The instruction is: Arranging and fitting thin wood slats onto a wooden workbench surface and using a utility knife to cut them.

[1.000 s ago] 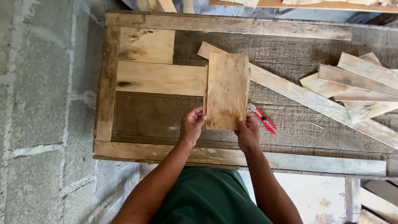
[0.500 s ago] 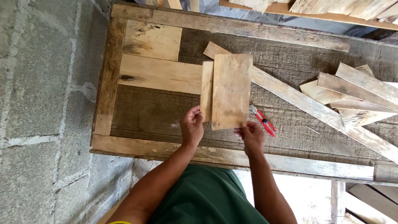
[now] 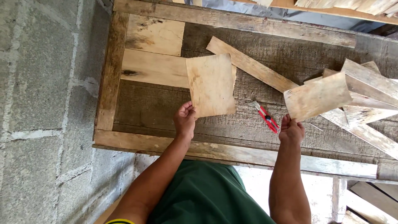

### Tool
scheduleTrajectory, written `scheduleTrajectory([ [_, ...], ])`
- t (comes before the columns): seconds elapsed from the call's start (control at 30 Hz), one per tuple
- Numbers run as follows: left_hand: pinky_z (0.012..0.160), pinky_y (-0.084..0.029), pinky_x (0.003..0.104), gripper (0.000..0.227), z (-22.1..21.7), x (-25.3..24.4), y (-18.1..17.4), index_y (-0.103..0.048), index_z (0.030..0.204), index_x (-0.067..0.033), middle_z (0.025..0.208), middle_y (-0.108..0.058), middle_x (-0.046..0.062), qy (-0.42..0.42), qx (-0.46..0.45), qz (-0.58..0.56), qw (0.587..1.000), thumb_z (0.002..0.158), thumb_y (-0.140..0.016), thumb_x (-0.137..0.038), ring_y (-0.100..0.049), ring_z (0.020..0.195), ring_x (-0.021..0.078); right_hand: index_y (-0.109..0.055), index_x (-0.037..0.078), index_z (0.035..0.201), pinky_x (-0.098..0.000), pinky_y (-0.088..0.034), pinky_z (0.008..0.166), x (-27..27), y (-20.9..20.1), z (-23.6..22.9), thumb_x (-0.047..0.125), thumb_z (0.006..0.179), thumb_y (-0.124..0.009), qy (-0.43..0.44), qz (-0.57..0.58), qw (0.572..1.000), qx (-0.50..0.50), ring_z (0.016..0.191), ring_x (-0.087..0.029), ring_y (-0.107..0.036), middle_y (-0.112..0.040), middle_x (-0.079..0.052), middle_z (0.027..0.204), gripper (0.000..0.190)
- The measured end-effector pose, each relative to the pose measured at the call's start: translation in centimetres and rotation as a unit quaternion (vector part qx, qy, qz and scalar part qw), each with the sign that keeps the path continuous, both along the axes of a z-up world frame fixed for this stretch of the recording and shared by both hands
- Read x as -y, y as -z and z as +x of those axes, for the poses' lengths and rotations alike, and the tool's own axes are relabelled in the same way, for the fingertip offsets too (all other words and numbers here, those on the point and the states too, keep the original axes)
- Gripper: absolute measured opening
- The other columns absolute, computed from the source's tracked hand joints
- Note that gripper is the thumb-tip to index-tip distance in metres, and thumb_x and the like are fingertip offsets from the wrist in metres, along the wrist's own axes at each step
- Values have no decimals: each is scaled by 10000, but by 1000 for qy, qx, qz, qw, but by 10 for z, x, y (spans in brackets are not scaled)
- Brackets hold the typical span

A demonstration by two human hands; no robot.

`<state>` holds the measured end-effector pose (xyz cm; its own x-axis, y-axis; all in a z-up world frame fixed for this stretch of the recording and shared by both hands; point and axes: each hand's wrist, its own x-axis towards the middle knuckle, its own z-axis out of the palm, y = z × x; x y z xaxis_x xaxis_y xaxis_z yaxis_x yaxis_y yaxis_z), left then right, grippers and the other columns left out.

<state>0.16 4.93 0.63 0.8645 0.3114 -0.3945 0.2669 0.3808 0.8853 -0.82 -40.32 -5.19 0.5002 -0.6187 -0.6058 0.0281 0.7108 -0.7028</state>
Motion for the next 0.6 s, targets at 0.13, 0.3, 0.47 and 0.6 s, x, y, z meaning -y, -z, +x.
scheduleTrajectory([
  [0.13, 636, -512, 221, 281, -3, -4, 4, -652, 1256, -38, 1070, -744, 26, 0, -3, -8, 1000, 975, -654, -43, -663, 838, 73, -455, 73, 1205, -421, -660, 803, 2, 5, 2, 92, 1067, -555, 35, 6, 999, -8, 912, -310, -794, -719, -222, 1111, 171],
  [0.3, 660, -538, 225, 282, -4, -8, 6, -663, 1255, -26, 1067, -739, 30, -4, -12, -4, 1000, 973, -658, -37, -670, 848, 72, -487, 116, 1348, -420, -662, 807, -5, -4, -2, 116, 1051, -574, 57, -20, 997, -39, 941, -283, -768, -703, -162, 1143, 309],
  [0.47, 643, -543, 235, 290, -4, -7, -28, -674, 1257, -36, 1060, -735, 52, -1, -34, -7, 999, 968, -668, -34, -662, 828, 84, -526, 145, 1363, -356, -627, 874, -56, -45, -4, 78, 998, -637, 2, -185, 961, -205, 1007, -242, -737, -679, -122, 1162, 388],
  [0.6, 576, -566, 276, 265, -3, 9, -75, -691, 1216, -63, 1005, -752, 63, 55, -176, -112, 977, 957, -637, -87, -697, 751, 131, -588, 59, 1315, -377, -621, 868, -138, -79, -5, 113, 1034, -590, -362, -255, 896, -32, 1002, -234, -656, -633, -139, 1216, 286],
])
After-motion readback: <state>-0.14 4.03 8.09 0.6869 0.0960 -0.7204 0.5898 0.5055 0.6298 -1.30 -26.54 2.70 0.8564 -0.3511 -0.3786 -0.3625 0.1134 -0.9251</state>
